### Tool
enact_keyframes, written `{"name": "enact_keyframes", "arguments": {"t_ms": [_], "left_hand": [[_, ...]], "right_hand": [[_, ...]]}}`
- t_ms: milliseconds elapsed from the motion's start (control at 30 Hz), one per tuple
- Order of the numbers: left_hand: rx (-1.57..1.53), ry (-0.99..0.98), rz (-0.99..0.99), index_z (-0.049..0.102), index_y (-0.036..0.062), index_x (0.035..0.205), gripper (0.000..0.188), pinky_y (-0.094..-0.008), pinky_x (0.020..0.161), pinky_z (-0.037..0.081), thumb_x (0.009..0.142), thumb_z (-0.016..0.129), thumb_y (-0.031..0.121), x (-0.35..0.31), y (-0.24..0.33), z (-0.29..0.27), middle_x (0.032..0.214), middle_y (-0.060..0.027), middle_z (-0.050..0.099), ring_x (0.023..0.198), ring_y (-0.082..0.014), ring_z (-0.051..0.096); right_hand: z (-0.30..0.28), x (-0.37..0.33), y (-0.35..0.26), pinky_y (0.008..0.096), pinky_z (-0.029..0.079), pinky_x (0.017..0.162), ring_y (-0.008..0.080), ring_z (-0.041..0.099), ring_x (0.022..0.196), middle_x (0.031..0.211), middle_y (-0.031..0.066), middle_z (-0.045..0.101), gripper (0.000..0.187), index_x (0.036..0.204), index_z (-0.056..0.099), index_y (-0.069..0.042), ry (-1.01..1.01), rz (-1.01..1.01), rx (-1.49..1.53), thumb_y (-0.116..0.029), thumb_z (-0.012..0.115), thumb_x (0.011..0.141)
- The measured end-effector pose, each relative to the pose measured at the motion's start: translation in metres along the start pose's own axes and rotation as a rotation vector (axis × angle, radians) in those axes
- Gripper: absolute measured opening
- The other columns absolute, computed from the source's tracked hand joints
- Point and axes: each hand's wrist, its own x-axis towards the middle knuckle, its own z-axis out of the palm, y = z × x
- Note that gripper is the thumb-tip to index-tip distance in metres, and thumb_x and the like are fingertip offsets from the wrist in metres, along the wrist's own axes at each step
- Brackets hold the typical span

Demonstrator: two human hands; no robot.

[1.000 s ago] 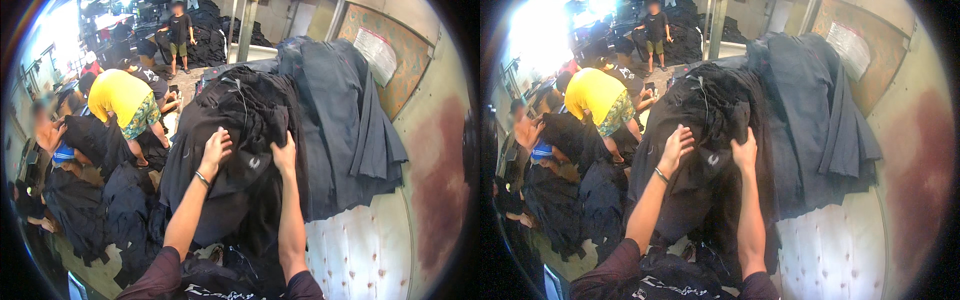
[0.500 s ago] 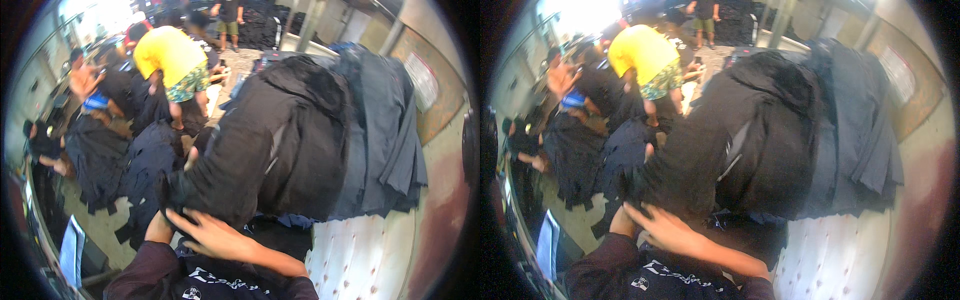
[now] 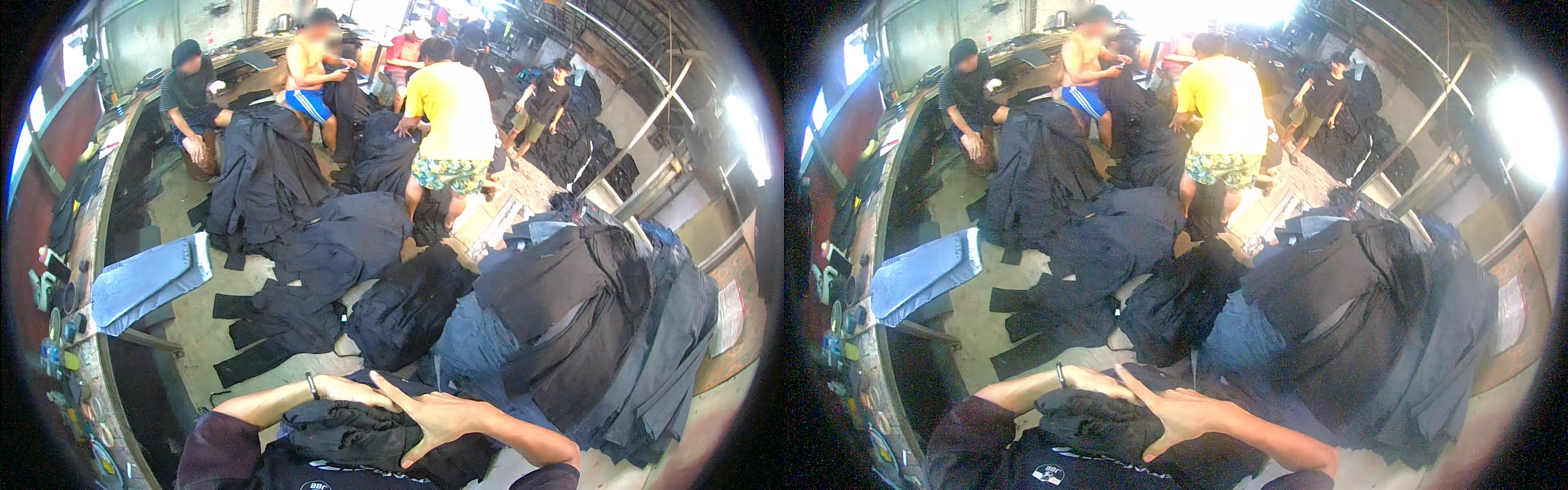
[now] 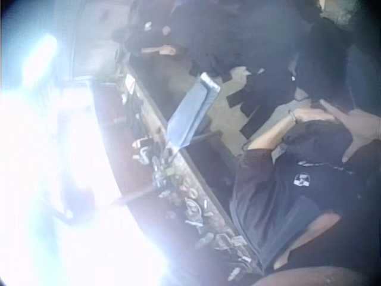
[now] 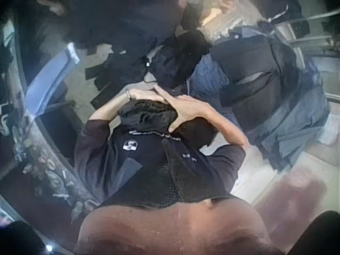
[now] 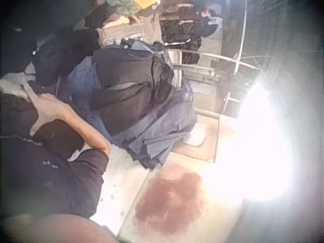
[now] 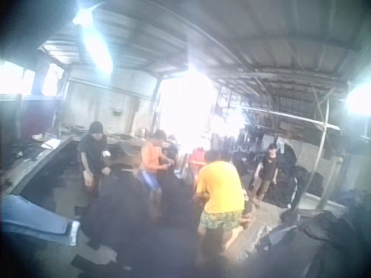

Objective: The person repeatedly picks up dark garments from a large pile, unfolds them, and checks the interior or tags before placing them onto a separate stack. The task involves handling multiple items one at a time in a busy workshop environment.

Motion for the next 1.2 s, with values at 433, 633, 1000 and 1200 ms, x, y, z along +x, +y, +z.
{"name": "enact_keyframes", "arguments": {"t_ms": [433, 633, 1000, 1200], "left_hand": [[-0.053, 0.664, -0.089, 0.065, -0.0045, 0.132, 0.049, -0.0393, 0.091, 0.063, 0.114, 0.048, 0.038, -0.133, 0.052, 0.016, 0.118, -0.0194, 0.074, 0.107, -0.0246, 0.074], [-0.829, 0.967, 0.347, 0.021, 0.0002, 0.165, 0.083, -0.0479, 0.106, 0.053, 0.108, 0.060, 0.047, 0.018, 0.012, -0.029, 0.153, -0.0156, 0.054, 0.134, -0.0313, 0.059], [-0.853, 0.973, 0.475, 0.065, -0.0008, 0.133, 0.046, -0.0427, 0.104, 0.055, 0.099, 0.067, 0.031, 0.007, -0.036, -0.082, 0.129, -0.0153, 0.072, 0.113, -0.0280, 0.071], [-0.817, 1.050, 0.263, 0.065, -0.0012, 0.134, 0.048, -0.0412, 0.099, 0.058, 0.101, 0.069, 0.035, -0.010, -0.019, -0.078, 0.129, -0.0148, 0.073, 0.107, -0.0260, 0.073]], "right_hand": [[-0.061, 0.010, 0.013, 0.0511, 0.058, 0.081, 0.0419, 0.074, 0.090, 0.098, 0.0241, 0.076, 0.079, 0.146, 0.061, -0.013, 0.740, 0.442, -0.455, -0.045, 0.080, 0.077], [-0.052, 0.080, -0.013, 0.0474, 0.057, 0.081, 0.0334, 0.071, 0.093, 0.118, 0.0174, 0.060, 0.079, 0.162, 0.042, -0.015, 0.944, 0.531, -0.743, -0.027, 0.070, 0.088], [-0.025, 0.116, 0.025, 0.0599, 0.050, 0.096, 0.0521, 0.057, 0.116, 0.122, 0.0294, 0.057, 0.105, 0.153, 0.044, -0.001, 1.110, 0.334, -0.179, -0.074, 0.072, 0.084], [-0.031, 0.137, 0.053, 0.0481, 0.054, 0.094, 0.0447, 0.065, 0.112, 0.124, 0.0251, 0.065, 0.060, 0.128, 0.061, 0.002, 1.263, 0.054, 0.153, -0.039, 0.083, 0.090]]}}
